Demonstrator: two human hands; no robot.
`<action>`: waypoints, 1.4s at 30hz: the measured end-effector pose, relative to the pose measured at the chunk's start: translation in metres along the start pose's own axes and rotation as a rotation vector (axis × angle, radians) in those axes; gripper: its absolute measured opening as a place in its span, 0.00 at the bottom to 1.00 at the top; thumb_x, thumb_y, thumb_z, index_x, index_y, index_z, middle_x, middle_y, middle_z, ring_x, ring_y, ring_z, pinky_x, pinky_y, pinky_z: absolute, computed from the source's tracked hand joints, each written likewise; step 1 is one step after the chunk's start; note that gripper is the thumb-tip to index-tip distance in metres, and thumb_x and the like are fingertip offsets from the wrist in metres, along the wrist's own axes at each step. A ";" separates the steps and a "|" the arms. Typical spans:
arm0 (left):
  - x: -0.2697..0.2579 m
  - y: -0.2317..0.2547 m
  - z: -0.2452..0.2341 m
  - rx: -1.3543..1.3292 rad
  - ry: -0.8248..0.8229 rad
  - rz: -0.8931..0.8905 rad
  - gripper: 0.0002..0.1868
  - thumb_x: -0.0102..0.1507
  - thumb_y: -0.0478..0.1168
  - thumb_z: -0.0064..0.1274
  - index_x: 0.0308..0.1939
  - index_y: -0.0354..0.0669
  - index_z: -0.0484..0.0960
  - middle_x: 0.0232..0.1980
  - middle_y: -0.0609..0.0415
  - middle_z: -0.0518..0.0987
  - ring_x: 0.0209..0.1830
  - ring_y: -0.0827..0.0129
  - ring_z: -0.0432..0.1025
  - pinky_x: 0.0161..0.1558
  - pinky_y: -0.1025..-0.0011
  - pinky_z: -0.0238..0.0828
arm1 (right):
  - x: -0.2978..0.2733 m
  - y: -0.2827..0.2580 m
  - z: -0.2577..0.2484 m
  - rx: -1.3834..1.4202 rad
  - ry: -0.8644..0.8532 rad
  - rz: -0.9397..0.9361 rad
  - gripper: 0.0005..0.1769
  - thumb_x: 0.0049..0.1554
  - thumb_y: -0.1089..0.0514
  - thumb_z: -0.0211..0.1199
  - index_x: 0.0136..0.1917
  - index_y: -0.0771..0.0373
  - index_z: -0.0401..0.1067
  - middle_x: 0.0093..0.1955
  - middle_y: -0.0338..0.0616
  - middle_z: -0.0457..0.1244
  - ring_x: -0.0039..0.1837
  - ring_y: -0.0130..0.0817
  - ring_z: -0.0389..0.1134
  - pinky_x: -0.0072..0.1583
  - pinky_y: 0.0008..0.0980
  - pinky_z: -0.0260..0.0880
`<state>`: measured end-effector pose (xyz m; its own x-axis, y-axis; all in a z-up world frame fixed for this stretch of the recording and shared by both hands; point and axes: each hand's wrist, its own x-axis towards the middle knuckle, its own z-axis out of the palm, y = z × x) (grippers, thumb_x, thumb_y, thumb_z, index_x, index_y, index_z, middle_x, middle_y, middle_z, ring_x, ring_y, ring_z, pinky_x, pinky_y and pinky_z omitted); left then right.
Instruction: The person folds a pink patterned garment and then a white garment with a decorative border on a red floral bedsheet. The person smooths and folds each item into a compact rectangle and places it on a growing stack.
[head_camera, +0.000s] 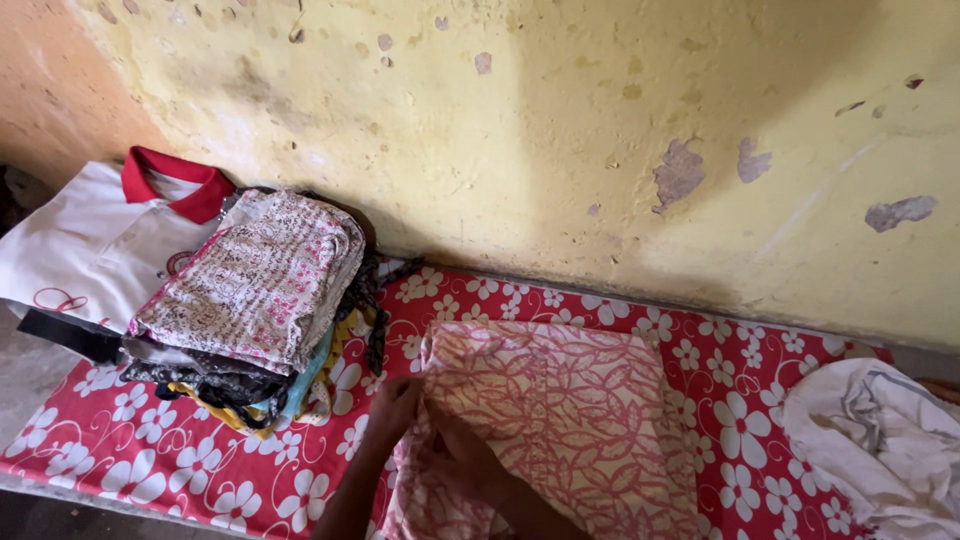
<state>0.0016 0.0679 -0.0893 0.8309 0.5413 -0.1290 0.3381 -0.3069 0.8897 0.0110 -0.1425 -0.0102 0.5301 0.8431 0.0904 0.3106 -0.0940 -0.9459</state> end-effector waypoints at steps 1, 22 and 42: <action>0.006 0.010 0.004 0.001 0.056 0.024 0.16 0.64 0.46 0.58 0.40 0.33 0.84 0.33 0.43 0.84 0.35 0.55 0.80 0.39 0.60 0.75 | 0.001 0.001 -0.002 -0.065 -0.011 0.008 0.49 0.61 0.50 0.64 0.85 0.65 0.42 0.50 0.45 0.62 0.47 0.30 0.63 0.51 0.31 0.68; 0.072 0.073 0.019 0.211 0.057 -0.075 0.20 0.59 0.52 0.62 0.36 0.36 0.86 0.32 0.43 0.85 0.32 0.56 0.81 0.39 0.58 0.77 | 0.009 -0.020 -0.011 0.024 -0.090 0.138 0.46 0.62 0.59 0.60 0.86 0.63 0.41 0.46 0.38 0.61 0.46 0.25 0.63 0.50 0.27 0.68; 0.154 0.043 0.053 -0.328 -0.066 -0.090 0.14 0.58 0.37 0.62 0.44 0.31 0.88 0.37 0.46 0.84 0.33 0.62 0.75 0.35 0.62 0.72 | -0.001 -0.033 -0.020 0.124 -0.111 0.160 0.52 0.60 0.55 0.65 0.87 0.59 0.36 0.79 0.52 0.51 0.66 0.37 0.63 0.64 0.36 0.68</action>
<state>0.1676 0.0964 -0.0939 0.8348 0.4996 -0.2315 0.2596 0.0136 0.9656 0.0164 -0.1510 0.0269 0.4726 0.8764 -0.0924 0.1265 -0.1712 -0.9771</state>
